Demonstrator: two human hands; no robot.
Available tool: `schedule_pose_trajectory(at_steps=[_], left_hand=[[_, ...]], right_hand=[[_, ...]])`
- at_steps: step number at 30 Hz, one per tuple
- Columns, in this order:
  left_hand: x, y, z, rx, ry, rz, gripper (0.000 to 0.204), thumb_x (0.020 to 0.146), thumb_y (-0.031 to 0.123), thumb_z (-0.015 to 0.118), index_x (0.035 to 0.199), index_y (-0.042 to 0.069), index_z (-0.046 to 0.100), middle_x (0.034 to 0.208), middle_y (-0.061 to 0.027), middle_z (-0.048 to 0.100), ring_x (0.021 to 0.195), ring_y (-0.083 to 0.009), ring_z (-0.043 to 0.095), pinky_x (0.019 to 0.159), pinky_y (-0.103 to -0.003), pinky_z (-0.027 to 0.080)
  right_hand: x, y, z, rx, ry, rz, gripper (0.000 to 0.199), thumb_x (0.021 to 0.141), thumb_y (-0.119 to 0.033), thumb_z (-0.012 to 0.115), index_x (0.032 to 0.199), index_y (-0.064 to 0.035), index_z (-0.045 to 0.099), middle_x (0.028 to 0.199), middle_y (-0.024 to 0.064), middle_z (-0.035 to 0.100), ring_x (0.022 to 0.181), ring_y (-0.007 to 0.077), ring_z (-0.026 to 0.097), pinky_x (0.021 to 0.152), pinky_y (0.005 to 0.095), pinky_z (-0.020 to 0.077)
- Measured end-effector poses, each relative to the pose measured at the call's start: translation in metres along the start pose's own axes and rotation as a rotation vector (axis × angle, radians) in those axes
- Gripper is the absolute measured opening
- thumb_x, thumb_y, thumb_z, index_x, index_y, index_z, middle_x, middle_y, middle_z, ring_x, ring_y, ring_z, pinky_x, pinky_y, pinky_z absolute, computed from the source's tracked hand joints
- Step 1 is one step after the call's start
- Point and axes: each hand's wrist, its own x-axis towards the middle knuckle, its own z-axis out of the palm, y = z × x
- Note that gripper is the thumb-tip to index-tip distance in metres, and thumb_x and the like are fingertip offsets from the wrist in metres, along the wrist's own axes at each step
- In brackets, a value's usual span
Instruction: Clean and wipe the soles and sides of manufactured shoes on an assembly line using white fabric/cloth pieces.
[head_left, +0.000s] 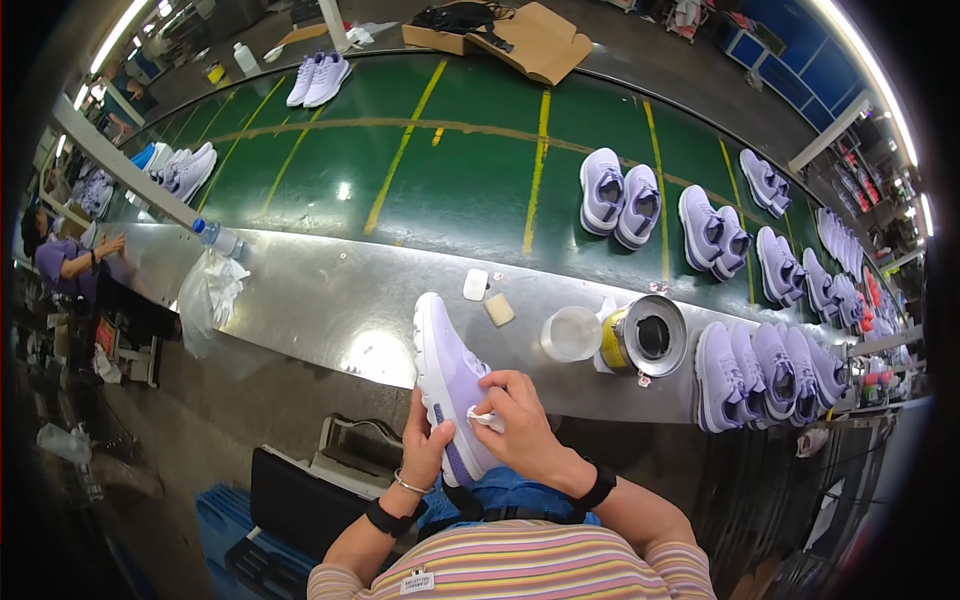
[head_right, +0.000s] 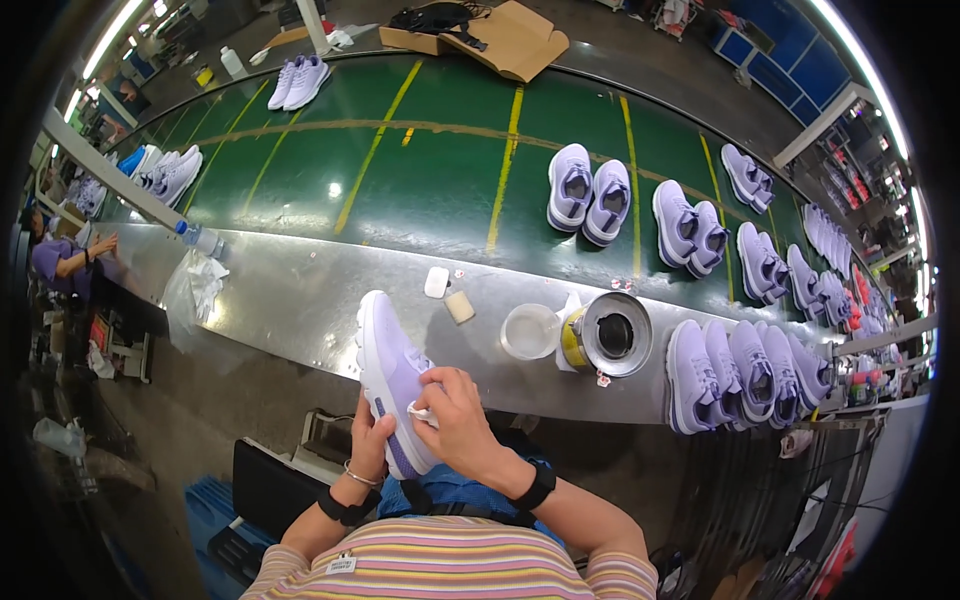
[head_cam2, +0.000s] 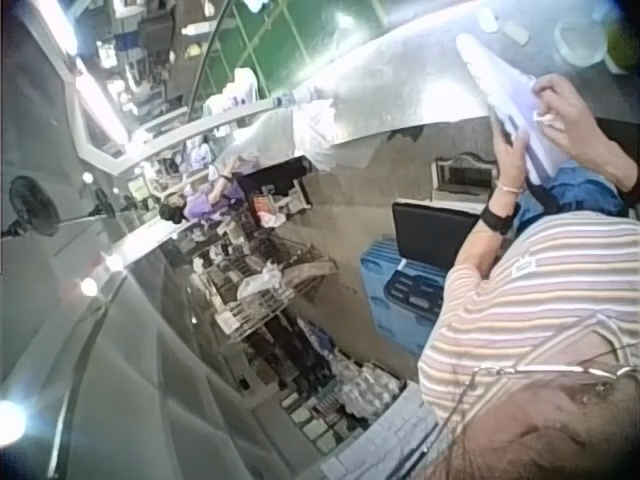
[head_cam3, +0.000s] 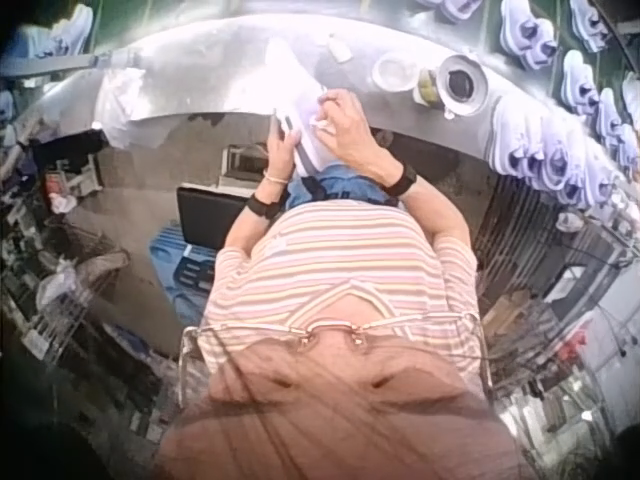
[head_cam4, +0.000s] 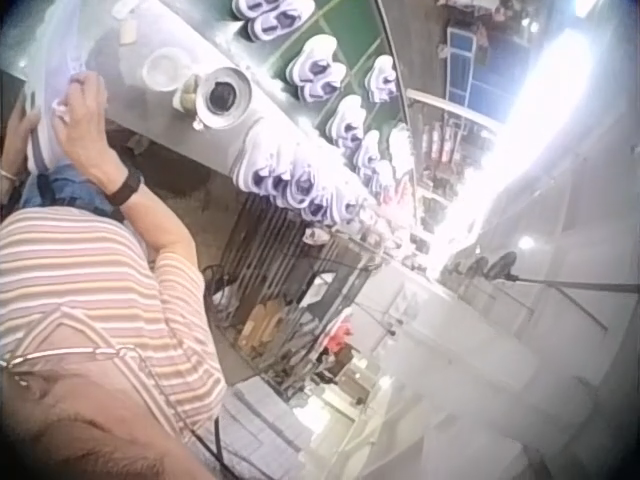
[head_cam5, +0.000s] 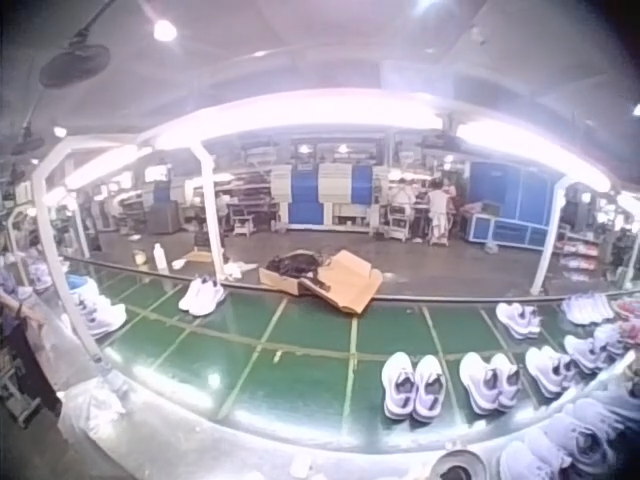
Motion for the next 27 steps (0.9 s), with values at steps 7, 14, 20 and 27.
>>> schedule_pose_trajectory(at_steps=[7,14,20,27], left_hand=[[-0.009,0.008,0.012,0.018,-0.050,-0.053,0.055,0.071,0.016,0.055,0.122,0.000,0.041,0.114,-0.0126,0.051,0.102,-0.0230,0.053,0.087,-0.036,0.045],[0.041,-0.019,0.101,-0.249,-0.491,-0.113,0.063,0.076,0.035,0.052,0.127,0.000,0.037,0.118,-0.0160,0.049,0.107,-0.0277,0.051,0.092,-0.041,0.042],[0.029,0.006,0.227,-0.396,-0.695,-0.251,0.067,0.077,0.041,0.050,0.129,0.000,0.035,0.120,-0.0161,0.048,0.109,-0.0288,0.050,0.094,-0.042,0.040],[-0.026,-0.006,0.382,-0.509,-0.788,-0.396,0.072,0.078,0.048,0.048,0.131,0.001,0.033,0.123,-0.0162,0.047,0.112,-0.0302,0.048,0.097,-0.044,0.037]], right_hand=[[-0.005,0.020,-0.009,0.112,0.267,0.112,0.014,0.073,-0.009,0.063,0.082,-0.0040,0.052,0.084,0.0120,0.051,0.078,0.0272,0.052,0.068,0.0350,0.0428],[-0.062,0.018,-0.138,0.401,0.492,0.512,0.020,0.083,-0.020,0.063,0.092,-0.0048,0.053,0.080,0.0023,0.060,0.070,0.0074,0.056,0.060,0.0227,0.0440],[-0.182,0.016,-0.234,0.354,0.811,0.596,0.022,0.084,-0.015,0.062,0.101,-0.0049,0.053,0.084,0.0025,0.059,0.071,0.0073,0.058,0.063,0.0214,0.0460],[-0.295,0.039,-0.357,0.338,0.888,0.500,0.022,0.085,-0.008,0.059,0.107,-0.0046,0.055,0.086,0.0015,0.059,0.075,0.0065,0.056,0.065,0.0198,0.0450]])
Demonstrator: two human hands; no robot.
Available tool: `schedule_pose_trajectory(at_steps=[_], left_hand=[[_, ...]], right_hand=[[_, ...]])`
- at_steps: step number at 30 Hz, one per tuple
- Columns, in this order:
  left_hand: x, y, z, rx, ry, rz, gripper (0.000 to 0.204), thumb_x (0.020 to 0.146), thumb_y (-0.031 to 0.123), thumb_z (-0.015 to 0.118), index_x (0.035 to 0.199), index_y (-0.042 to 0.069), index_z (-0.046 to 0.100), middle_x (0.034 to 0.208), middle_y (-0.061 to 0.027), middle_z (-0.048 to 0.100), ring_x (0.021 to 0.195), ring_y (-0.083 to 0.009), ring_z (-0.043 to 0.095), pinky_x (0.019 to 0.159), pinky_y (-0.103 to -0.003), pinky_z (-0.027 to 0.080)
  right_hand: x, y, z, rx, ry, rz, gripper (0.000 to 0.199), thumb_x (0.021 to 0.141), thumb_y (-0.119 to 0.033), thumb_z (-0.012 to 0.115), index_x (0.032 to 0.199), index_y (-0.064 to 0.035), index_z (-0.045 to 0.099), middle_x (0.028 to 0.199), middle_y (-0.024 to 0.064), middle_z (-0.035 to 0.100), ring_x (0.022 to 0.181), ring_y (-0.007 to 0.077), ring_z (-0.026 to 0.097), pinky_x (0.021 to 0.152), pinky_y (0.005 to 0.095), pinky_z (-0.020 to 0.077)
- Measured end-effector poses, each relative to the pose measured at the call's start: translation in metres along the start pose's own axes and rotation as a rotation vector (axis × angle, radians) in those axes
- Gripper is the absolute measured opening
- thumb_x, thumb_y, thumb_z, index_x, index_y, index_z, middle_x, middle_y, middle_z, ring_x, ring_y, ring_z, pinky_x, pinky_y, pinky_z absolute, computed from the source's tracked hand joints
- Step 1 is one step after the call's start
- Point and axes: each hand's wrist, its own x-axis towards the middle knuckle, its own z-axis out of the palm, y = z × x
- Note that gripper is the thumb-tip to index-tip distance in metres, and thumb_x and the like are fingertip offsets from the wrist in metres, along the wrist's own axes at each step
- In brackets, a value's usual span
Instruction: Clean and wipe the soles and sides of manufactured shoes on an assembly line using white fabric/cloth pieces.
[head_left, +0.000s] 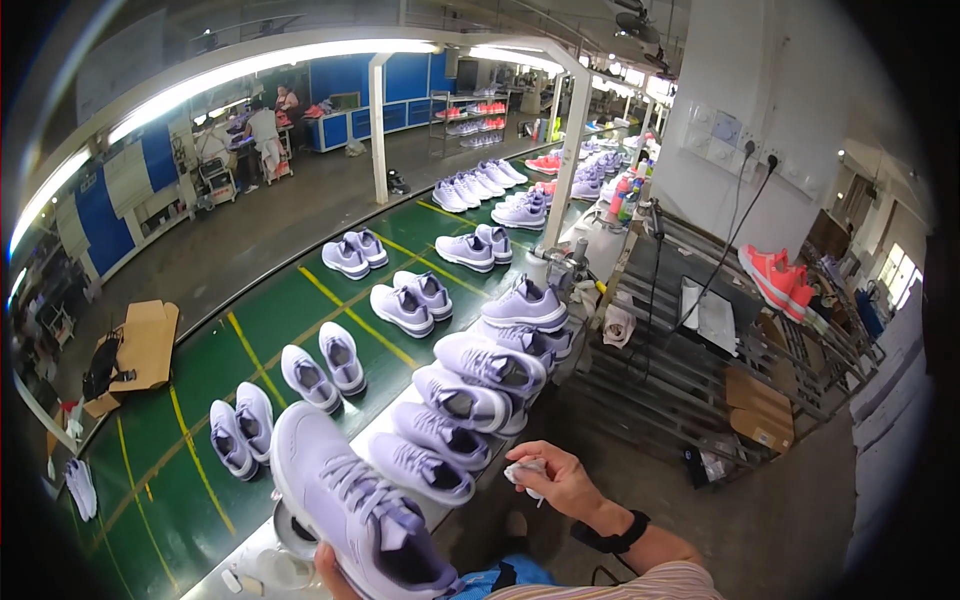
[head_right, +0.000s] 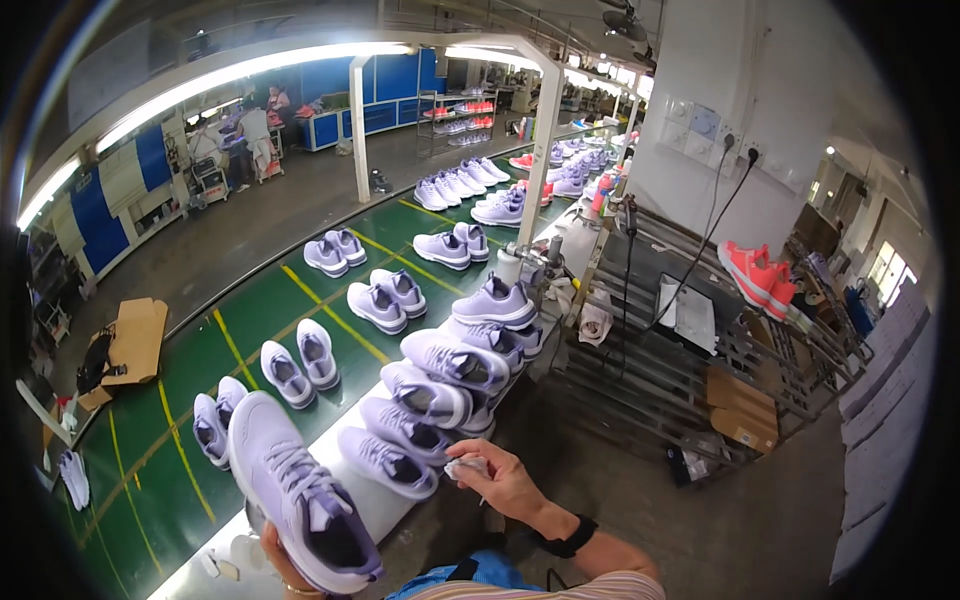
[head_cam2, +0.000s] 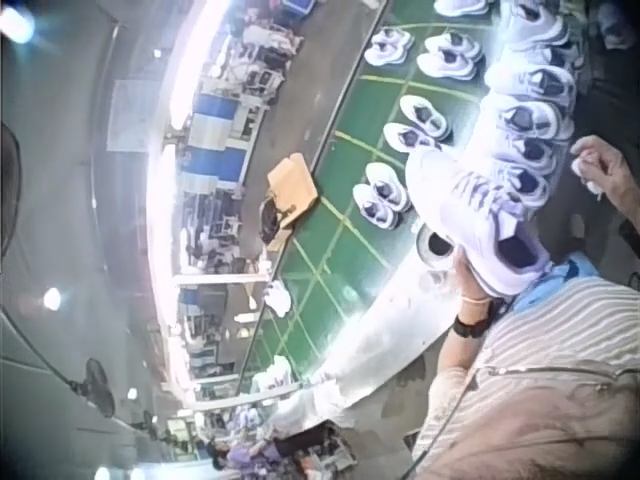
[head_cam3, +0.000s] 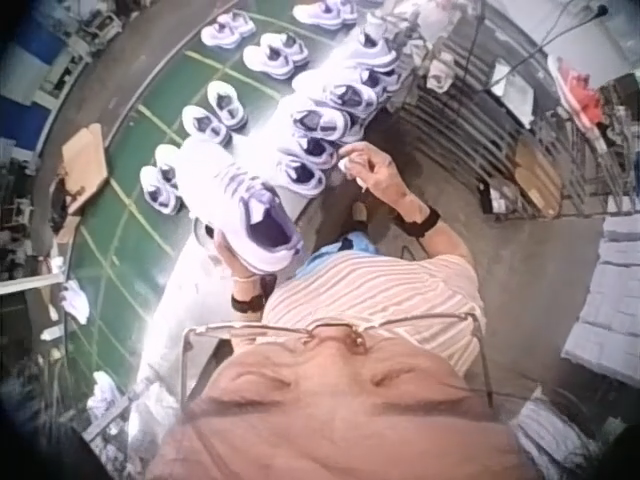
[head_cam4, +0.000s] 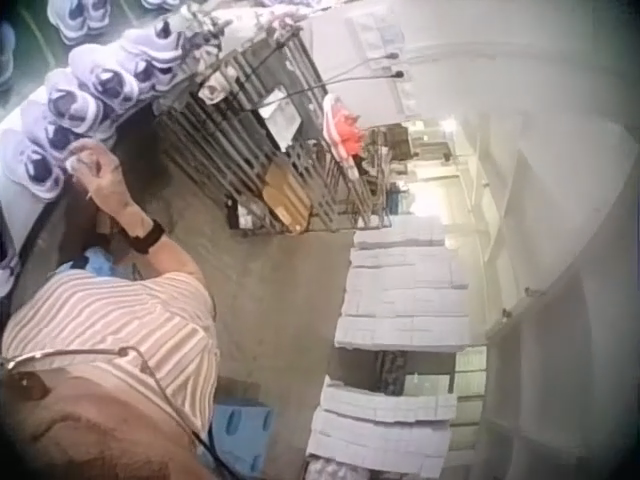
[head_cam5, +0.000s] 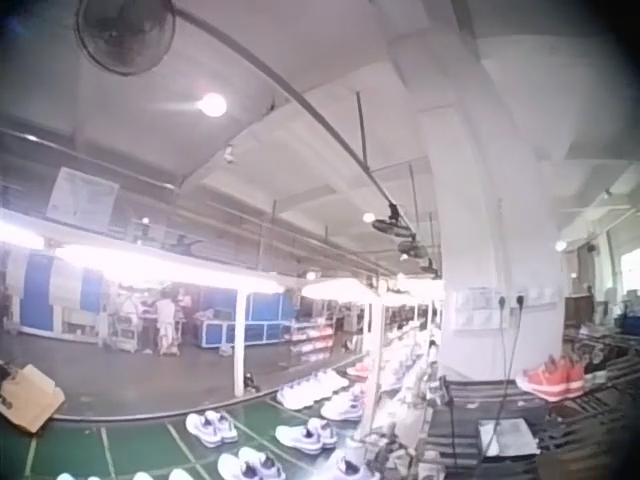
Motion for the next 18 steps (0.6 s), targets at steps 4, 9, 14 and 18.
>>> schedule_pose_trajectory(at_steps=[4,9,14,18], left_hand=[[0.074,-0.073,0.024,0.127,-0.071,-0.183,0.076,0.083,0.061,0.036,0.137,0.007,0.031,0.133,-0.0162,0.041,0.120,-0.0330,0.042,0.104,-0.044,0.031],[0.159,-0.125,0.079,0.125,0.020,-0.202,0.061,0.090,0.047,0.035,0.135,0.006,0.033,0.130,-0.0168,0.044,0.116,-0.0309,0.047,0.101,-0.044,0.036],[0.215,-0.156,0.095,0.039,0.107,-0.235,0.055,0.089,0.041,0.046,0.129,0.004,0.040,0.125,-0.0139,0.051,0.113,-0.0282,0.051,0.098,-0.041,0.039],[0.246,-0.184,0.100,0.116,0.180,-0.157,0.053,0.090,0.038,0.049,0.128,0.003,0.040,0.124,-0.0145,0.050,0.111,-0.0285,0.051,0.097,-0.042,0.040]], right_hand=[[0.027,0.006,-0.082,0.041,0.016,0.075,0.019,0.087,-0.012,0.058,0.105,-0.0068,0.060,0.082,-0.0026,0.058,0.071,0.0039,0.052,0.066,0.0193,0.0444],[0.066,0.010,-0.159,0.080,-0.093,0.150,0.014,0.088,-0.007,0.056,0.100,-0.0053,0.063,0.082,-0.0018,0.058,0.070,0.0050,0.052,0.064,0.0194,0.0433],[0.098,0.009,-0.207,-0.026,-0.102,0.042,0.014,0.087,-0.002,0.051,0.094,-0.0055,0.063,0.082,-0.0002,0.052,0.067,0.0068,0.052,0.061,0.0196,0.0422],[0.124,0.004,-0.222,-0.101,-0.017,-0.020,0.014,0.087,0.001,0.050,0.090,-0.0034,0.062,0.085,0.0017,0.051,0.069,0.0076,0.053,0.060,0.0203,0.0421]])
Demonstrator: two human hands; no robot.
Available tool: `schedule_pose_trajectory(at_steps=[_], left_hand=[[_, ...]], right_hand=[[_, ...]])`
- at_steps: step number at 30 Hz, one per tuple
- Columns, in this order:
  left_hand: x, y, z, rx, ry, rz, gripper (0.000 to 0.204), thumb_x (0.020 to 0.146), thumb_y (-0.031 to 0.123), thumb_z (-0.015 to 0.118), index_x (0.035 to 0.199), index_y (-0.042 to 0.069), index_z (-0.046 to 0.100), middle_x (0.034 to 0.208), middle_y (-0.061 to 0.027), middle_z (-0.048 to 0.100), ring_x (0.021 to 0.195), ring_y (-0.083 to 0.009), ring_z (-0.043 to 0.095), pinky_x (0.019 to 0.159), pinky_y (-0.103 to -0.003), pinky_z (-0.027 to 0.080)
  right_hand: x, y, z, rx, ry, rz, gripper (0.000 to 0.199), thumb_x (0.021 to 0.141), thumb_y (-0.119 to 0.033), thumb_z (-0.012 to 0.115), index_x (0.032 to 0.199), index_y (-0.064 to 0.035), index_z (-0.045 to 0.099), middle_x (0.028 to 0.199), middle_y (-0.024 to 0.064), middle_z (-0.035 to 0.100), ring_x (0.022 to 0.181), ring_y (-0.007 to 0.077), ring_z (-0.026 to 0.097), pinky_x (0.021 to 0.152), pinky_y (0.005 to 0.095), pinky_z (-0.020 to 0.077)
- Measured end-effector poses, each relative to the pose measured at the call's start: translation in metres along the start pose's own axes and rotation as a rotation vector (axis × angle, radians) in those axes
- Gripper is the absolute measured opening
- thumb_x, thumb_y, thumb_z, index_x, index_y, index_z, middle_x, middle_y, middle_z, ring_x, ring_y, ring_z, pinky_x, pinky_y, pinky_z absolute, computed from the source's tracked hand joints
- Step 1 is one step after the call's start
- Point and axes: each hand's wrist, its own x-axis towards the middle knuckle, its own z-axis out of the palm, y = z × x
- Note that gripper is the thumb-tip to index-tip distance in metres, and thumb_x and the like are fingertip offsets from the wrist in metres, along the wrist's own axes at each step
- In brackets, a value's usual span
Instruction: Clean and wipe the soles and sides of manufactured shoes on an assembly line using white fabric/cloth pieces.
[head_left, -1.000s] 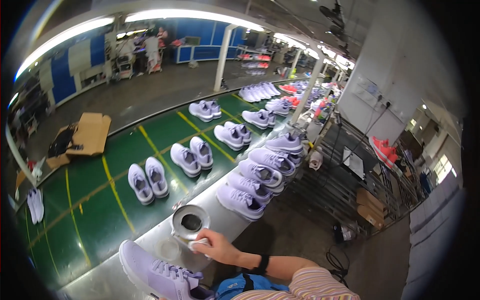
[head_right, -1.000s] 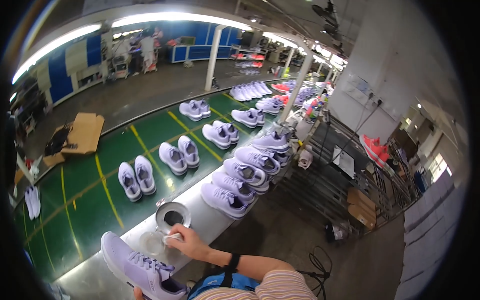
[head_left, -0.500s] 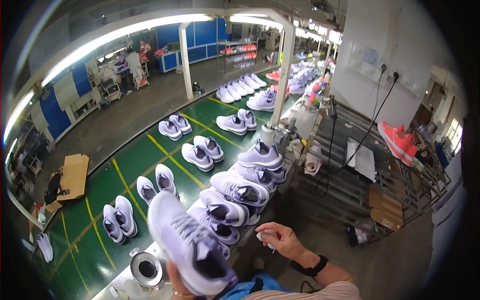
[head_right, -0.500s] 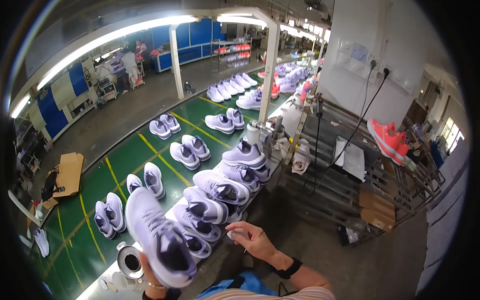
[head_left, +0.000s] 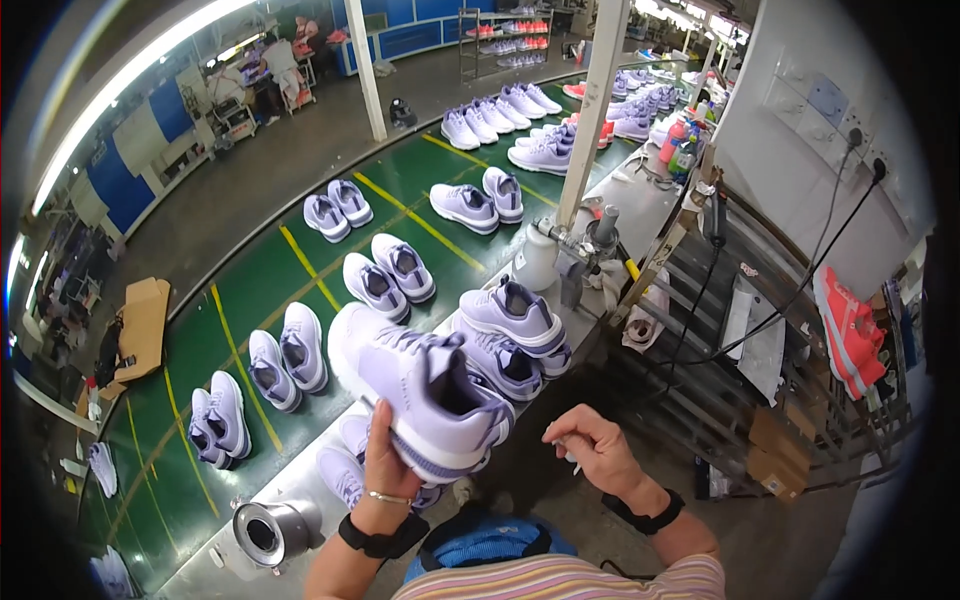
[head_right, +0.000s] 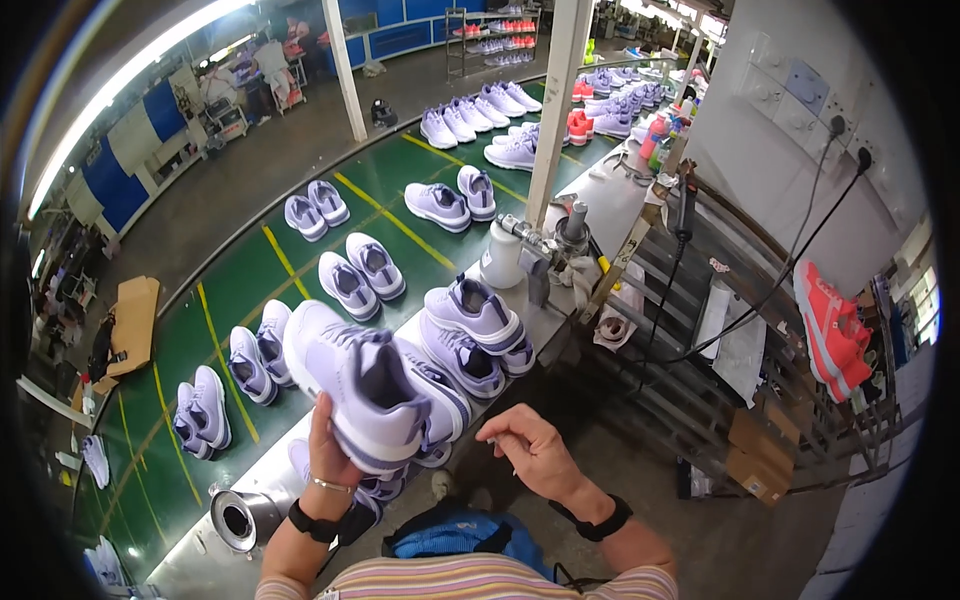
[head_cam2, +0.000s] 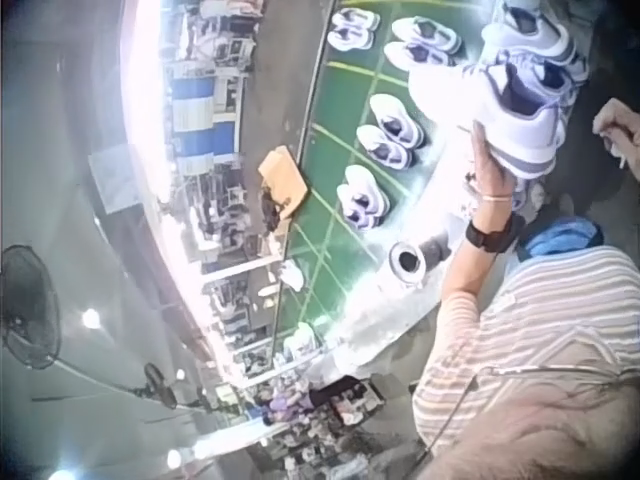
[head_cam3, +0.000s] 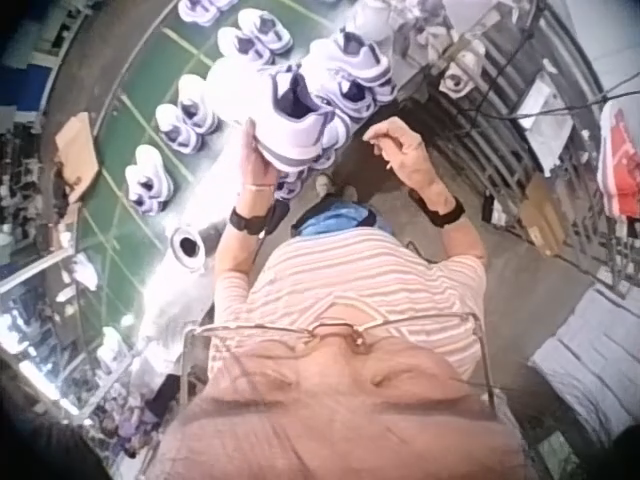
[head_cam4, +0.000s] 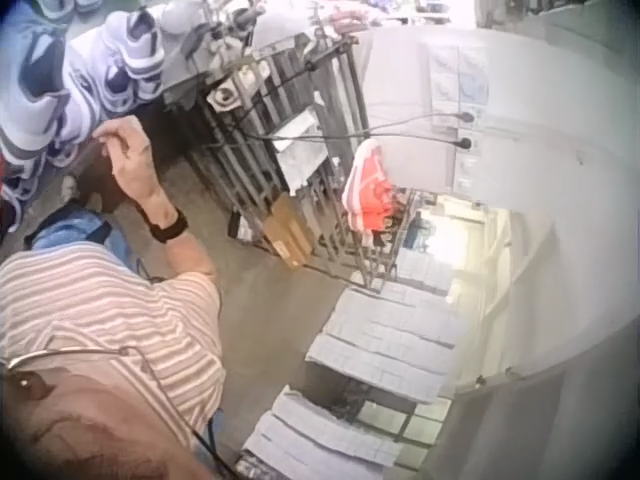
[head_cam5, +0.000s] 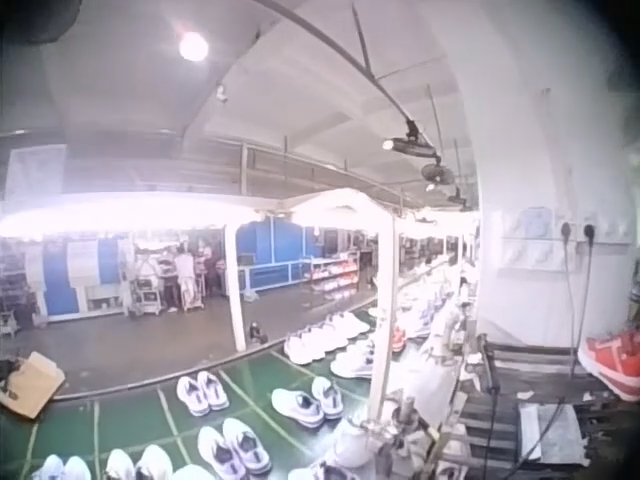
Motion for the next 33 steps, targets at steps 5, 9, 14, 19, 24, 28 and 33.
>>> schedule_pose_trajectory(at_steps=[5,9,14,19,24,28,33], left_hand=[[0.020,-0.023,0.025,-0.069,-0.075,-0.150,0.048,0.090,0.031,0.051,0.127,0.002,0.041,0.123,-0.0127,0.052,0.113,-0.0255,0.050,0.099,-0.039,0.038],[0.033,-0.041,0.039,-0.153,-0.081,-0.257,0.048,0.089,0.029,0.055,0.124,0.000,0.040,0.117,-0.0119,0.054,0.107,-0.0229,0.054,0.094,-0.037,0.042],[0.040,-0.057,0.035,-0.217,-0.067,-0.320,0.043,0.092,0.030,0.048,0.123,0.000,0.044,0.118,-0.0123,0.055,0.108,-0.0238,0.053,0.096,-0.039,0.040],[0.026,-0.058,0.029,-0.026,-0.164,-0.420,0.049,0.092,0.031,0.049,0.129,0.003,0.037,0.123,-0.0089,0.049,0.113,-0.0204,0.049,0.094,-0.036,0.041],[-0.011,-0.046,-0.006,0.358,-0.445,-0.657,0.058,0.091,0.022,0.053,0.139,0.006,0.025,0.127,-0.0104,0.045,0.116,-0.0174,0.045,0.096,-0.032,0.039],[-0.032,-0.042,-0.014,0.574,-0.569,-0.589,0.059,0.090,0.019,0.055,0.139,0.005,0.026,0.126,-0.0125,0.047,0.116,-0.0173,0.045,0.097,-0.031,0.037],[-0.040,-0.038,-0.013,0.650,-0.539,-0.547,0.057,0.089,0.020,0.056,0.138,0.008,0.029,0.123,-0.0124,0.048,0.116,-0.0186,0.045,0.097,-0.031,0.037]], right_hand=[[0.032,-0.026,-0.003,-0.256,0.110,-0.212,0.042,0.067,-0.012,0.077,0.103,-0.0051,0.057,0.099,0.0083,0.048,0.078,0.0159,0.054,0.068,0.0253,0.0452],[0.059,-0.047,-0.015,-0.691,-0.009,-0.356,0.053,0.060,-0.017,0.082,0.106,-0.0056,0.057,0.098,0.0101,0.048,0.090,0.0239,0.050,0.074,0.0314,0.0444],[0.091,-0.057,-0.031,-0.637,-0.300,-0.135,0.041,0.058,-0.016,0.083,0.092,-0.0061,0.063,0.093,0.0093,0.050,0.082,0.0221,0.053,0.069,0.0305,0.0447],[0.114,-0.064,-0.028,-0.667,-0.384,-0.168,0.035,0.057,-0.014,0.083,0.085,-0.0051,0.063,0.091,0.0097,0.050,0.082,0.0216,0.053,0.069,0.0298,0.0429],[0.117,-0.032,-0.024,-0.779,-0.432,-0.250,0.033,0.059,-0.006,0.078,0.088,-0.0037,0.061,0.094,0.0138,0.048,0.084,0.0278,0.051,0.072,0.0331,0.0435],[0.116,-0.009,-0.022,-0.839,-0.451,-0.304,0.032,0.061,-0.004,0.074,0.089,-0.0038,0.058,0.094,0.0163,0.048,0.088,0.0316,0.049,0.076,0.0367,0.0425],[0.114,0.009,-0.020,-0.878,-0.457,-0.343,0.031,0.062,-0.003,0.072,0.089,-0.0026,0.057,0.095,0.0160,0.048,0.089,0.0321,0.049,0.075,0.0383,0.0426]])
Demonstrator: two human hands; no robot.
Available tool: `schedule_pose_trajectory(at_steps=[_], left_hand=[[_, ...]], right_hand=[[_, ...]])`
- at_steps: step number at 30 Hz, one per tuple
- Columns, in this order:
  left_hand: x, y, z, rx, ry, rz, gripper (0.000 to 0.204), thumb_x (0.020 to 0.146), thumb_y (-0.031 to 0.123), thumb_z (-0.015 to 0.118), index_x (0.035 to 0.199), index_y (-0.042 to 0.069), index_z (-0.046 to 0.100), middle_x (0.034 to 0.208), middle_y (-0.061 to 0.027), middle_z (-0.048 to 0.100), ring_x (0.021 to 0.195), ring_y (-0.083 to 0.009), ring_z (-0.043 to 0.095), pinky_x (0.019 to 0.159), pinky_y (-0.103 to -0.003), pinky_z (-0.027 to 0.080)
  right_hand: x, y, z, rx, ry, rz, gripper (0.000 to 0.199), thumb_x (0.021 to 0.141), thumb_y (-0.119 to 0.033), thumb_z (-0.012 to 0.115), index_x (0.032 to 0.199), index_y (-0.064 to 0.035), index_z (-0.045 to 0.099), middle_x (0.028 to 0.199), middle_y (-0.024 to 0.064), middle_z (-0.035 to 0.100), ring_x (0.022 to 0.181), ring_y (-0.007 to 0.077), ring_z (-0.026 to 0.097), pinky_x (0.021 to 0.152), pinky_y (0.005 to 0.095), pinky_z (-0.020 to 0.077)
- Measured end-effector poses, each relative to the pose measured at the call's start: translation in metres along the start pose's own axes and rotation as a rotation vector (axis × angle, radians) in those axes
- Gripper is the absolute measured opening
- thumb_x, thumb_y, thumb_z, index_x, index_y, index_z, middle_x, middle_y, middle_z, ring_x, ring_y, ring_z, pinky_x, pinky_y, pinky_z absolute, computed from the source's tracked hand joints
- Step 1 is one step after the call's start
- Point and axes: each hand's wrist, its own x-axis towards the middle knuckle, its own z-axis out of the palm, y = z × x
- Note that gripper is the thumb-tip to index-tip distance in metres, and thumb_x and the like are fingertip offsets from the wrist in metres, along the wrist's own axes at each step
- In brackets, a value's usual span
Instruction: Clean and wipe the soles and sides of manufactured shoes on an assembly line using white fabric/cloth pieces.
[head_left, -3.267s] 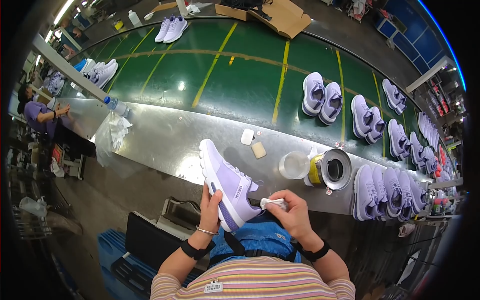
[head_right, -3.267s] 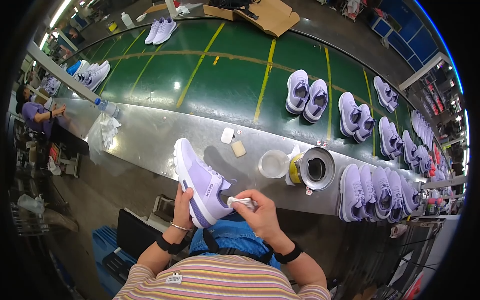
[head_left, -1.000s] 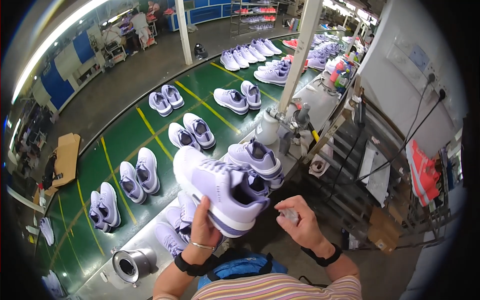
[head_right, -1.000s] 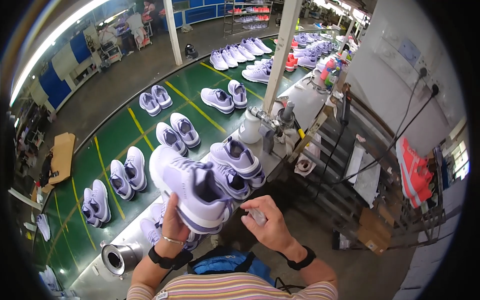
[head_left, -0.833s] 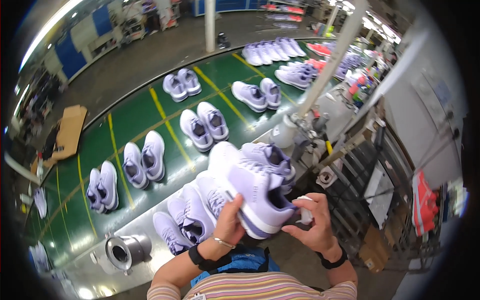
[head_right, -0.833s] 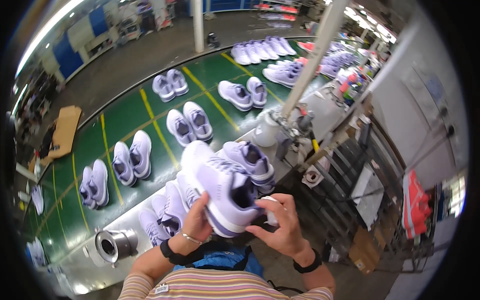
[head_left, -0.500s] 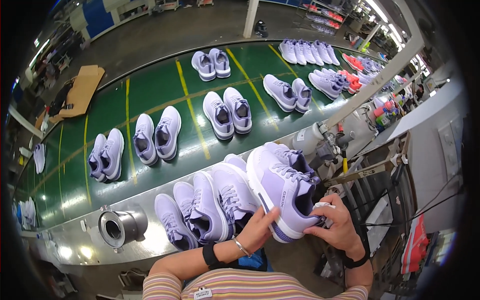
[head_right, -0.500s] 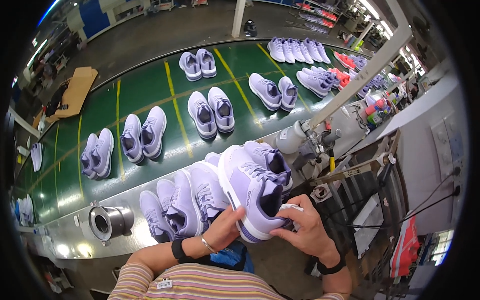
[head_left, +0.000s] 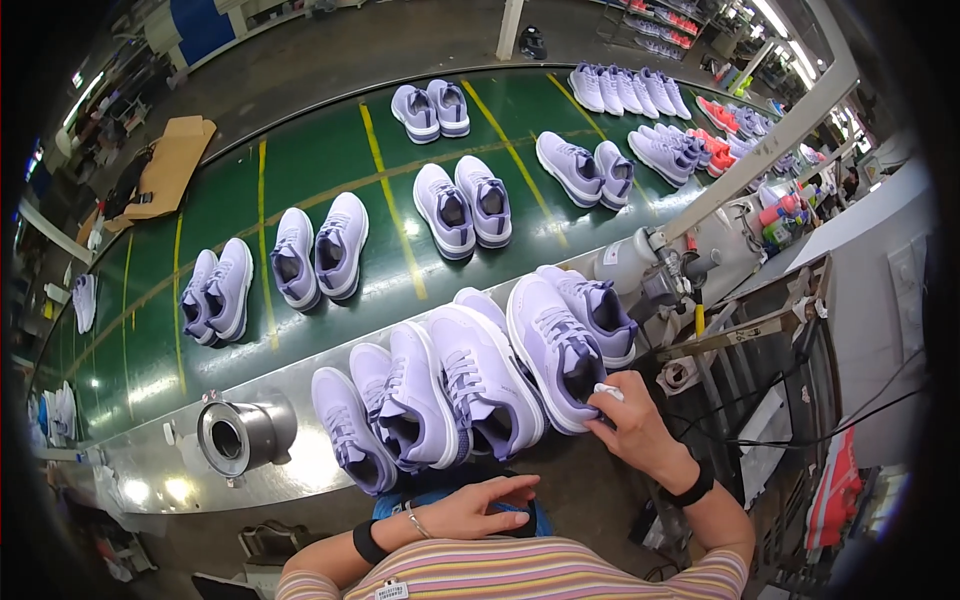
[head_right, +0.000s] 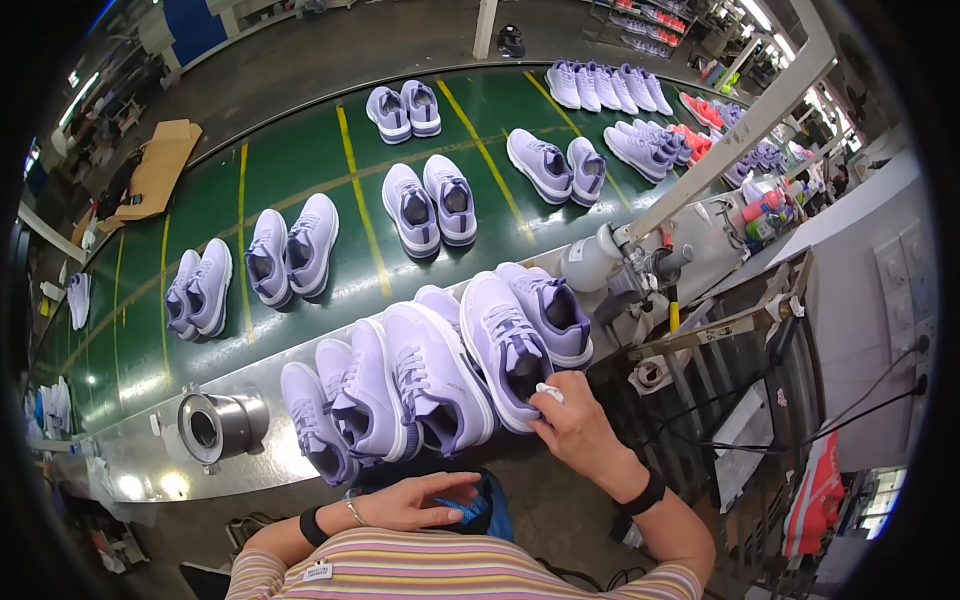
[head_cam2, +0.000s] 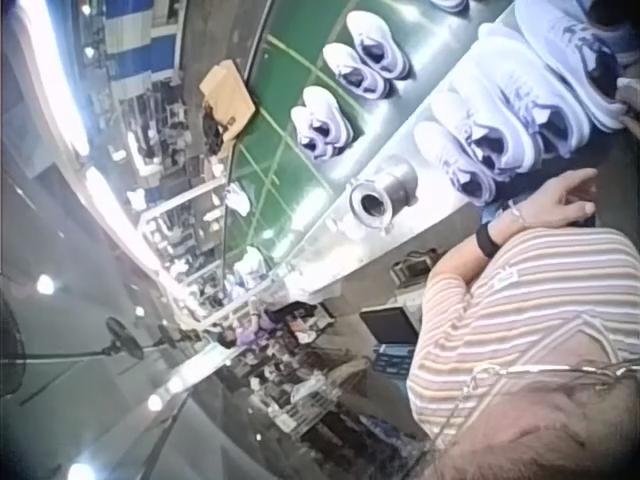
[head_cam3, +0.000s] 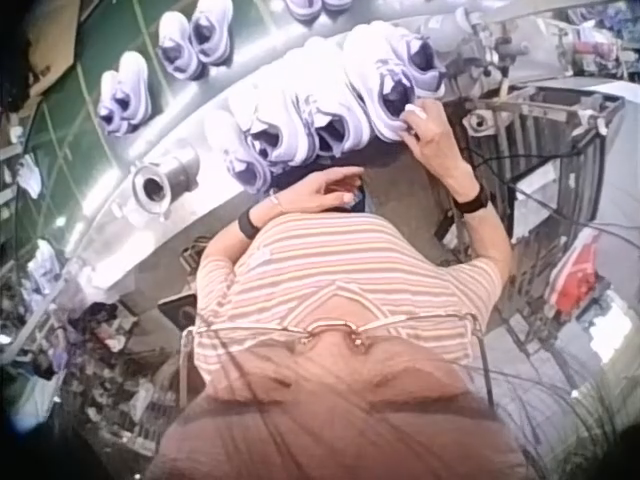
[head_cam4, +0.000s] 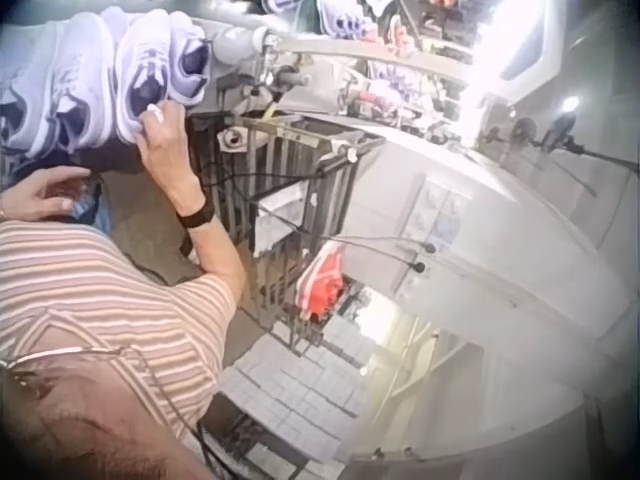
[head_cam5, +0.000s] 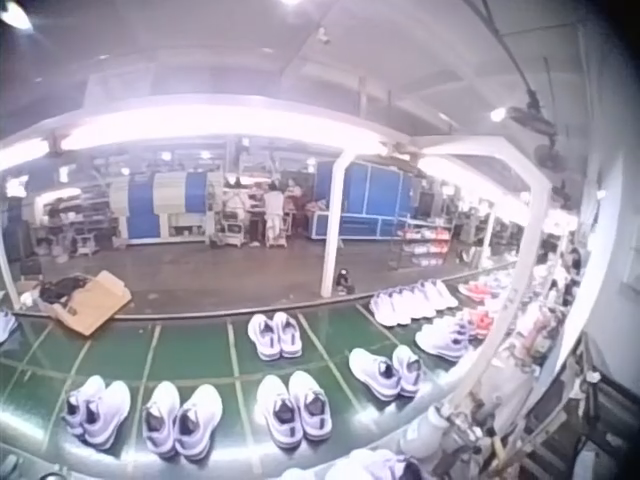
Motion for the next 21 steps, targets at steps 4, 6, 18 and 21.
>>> schedule_pose_trajectory(at_steps=[4,6,18,21], left_hand=[[-0.002,-0.007,0.003,0.074,0.007,0.031,0.056,0.089,0.020,0.056,0.137,0.008,0.031,0.120,-0.0131,0.048,0.115,-0.0200,0.046,0.096,-0.031,0.038],[-0.004,-0.009,0.006,0.081,0.014,0.022,0.055,0.089,0.022,0.056,0.137,0.008,0.032,0.118,-0.0134,0.049,0.115,-0.0205,0.047,0.095,-0.032,0.039],[-0.037,-0.047,0.031,0.184,0.145,0.012,0.058,0.087,0.030,0.057,0.134,0.005,0.035,0.118,-0.0170,0.048,0.114,-0.0236,0.049,0.093,-0.032,0.044],[-0.058,-0.061,0.037,0.135,0.224,-0.013,0.058,0.087,0.032,0.057,0.134,0.005,0.035,0.118,-0.0166,0.048,0.113,-0.0233,0.049,0.093,-0.032,0.044]], right_hand=[[-0.001,0.014,0.012,-0.092,0.012,-0.011,0.031,0.062,-0.003,0.072,0.088,-0.0025,0.056,0.095,0.0152,0.048,0.090,0.0326,0.049,0.074,0.0392,0.0428],[-0.003,0.020,0.019,-0.119,0.012,-0.024,0.031,0.061,-0.003,0.072,0.088,-0.0026,0.055,0.095,0.0149,0.048,0.090,0.0326,0.049,0.074,0.0395,0.0429],[-0.023,0.025,0.026,-0.028,0.191,0.096,0.039,0.063,-0.003,0.073,0.098,-0.0031,0.057,0.098,0.0160,0.046,0.090,0.0328,0.050,0.077,0.0370,0.0422],[-0.028,0.005,0.014,-0.053,0.401,0.074,0.031,0.068,0.000,0.069,0.098,-0.0022,0.059,0.095,0.0152,0.048,0.082,0.0305,0.051,0.072,0.0356,0.0432]])
